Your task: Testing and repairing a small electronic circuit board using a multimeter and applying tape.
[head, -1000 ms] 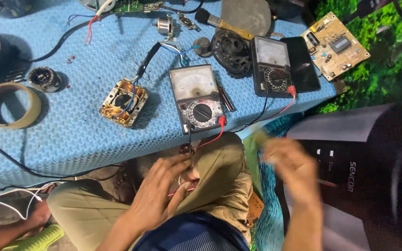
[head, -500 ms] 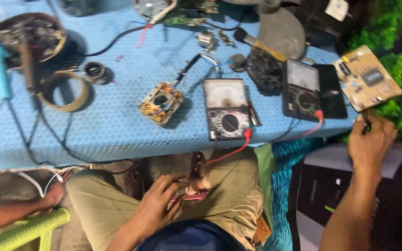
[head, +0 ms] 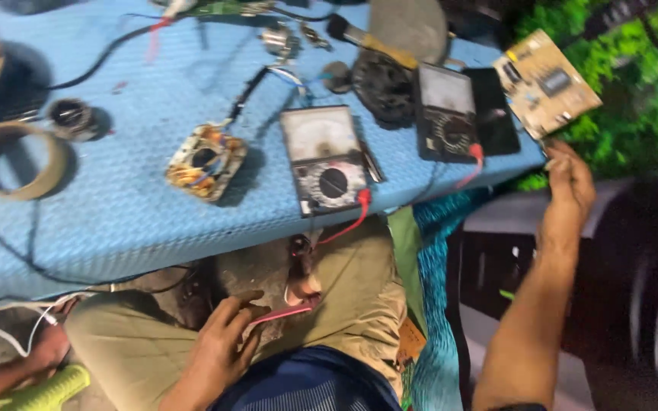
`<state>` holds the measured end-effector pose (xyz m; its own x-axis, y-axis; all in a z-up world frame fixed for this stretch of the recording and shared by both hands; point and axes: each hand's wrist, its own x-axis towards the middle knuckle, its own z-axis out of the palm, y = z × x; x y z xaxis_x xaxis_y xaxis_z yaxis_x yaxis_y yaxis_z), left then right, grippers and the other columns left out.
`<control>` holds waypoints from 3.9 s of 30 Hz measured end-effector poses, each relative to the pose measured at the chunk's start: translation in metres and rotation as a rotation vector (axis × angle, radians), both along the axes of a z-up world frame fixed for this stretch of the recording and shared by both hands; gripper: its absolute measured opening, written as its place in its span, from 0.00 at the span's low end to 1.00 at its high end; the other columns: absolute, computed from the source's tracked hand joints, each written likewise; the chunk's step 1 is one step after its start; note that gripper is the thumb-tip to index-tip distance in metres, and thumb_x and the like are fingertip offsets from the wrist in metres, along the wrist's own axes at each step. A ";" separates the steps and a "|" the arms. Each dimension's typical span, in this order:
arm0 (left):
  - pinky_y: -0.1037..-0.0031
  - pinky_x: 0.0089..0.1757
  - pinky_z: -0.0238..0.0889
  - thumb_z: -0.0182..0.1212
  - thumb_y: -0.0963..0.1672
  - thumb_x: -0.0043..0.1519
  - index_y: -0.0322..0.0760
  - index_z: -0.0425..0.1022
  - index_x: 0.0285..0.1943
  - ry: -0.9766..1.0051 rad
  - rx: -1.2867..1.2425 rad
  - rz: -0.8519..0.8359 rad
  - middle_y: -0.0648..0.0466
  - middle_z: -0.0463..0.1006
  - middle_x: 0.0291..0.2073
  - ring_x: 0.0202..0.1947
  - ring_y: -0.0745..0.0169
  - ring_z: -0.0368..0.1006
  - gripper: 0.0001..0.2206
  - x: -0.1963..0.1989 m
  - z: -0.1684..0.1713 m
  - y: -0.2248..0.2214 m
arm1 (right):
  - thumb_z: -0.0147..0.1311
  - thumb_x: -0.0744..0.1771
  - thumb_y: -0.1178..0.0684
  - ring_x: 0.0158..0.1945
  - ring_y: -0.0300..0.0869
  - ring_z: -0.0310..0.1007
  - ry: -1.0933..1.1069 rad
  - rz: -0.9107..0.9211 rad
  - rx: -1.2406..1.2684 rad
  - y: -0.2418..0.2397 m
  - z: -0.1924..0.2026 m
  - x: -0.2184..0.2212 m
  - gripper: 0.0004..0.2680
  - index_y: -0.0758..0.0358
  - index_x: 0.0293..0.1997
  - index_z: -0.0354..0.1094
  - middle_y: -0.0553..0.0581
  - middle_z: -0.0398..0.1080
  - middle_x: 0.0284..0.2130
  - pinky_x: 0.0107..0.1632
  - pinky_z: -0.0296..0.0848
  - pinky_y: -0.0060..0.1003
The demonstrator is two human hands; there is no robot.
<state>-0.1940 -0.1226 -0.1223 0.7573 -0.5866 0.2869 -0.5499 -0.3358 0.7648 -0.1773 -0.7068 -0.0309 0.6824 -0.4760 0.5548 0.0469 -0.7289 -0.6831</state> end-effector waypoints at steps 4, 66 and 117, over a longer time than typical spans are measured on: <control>0.64 0.50 0.70 0.59 0.42 0.64 0.38 0.76 0.55 -0.004 0.057 0.025 0.49 0.74 0.55 0.51 0.50 0.75 0.11 0.001 0.006 -0.005 | 0.53 0.70 0.38 0.71 0.46 0.67 -0.087 0.308 0.615 0.063 0.038 0.002 0.14 0.56 0.51 0.66 0.58 0.68 0.63 0.71 0.68 0.39; 0.59 0.41 0.74 0.64 0.38 0.63 0.31 0.78 0.51 -0.367 -0.399 0.344 0.42 0.81 0.36 0.37 0.45 0.79 0.09 0.096 0.150 0.015 | 0.64 0.63 0.67 0.35 0.48 0.80 0.118 0.964 0.011 0.374 0.092 0.070 0.07 0.64 0.40 0.80 0.58 0.77 0.30 0.43 0.76 0.44; 0.63 0.49 0.68 0.73 0.43 0.58 0.46 0.84 0.41 0.004 -0.590 0.551 0.54 0.83 0.27 0.38 0.52 0.81 0.05 0.178 0.089 -0.018 | 0.67 0.63 0.66 0.40 0.56 0.74 -0.034 1.062 -0.354 0.376 0.077 0.177 0.08 0.59 0.38 0.75 0.56 0.75 0.29 0.48 0.70 0.49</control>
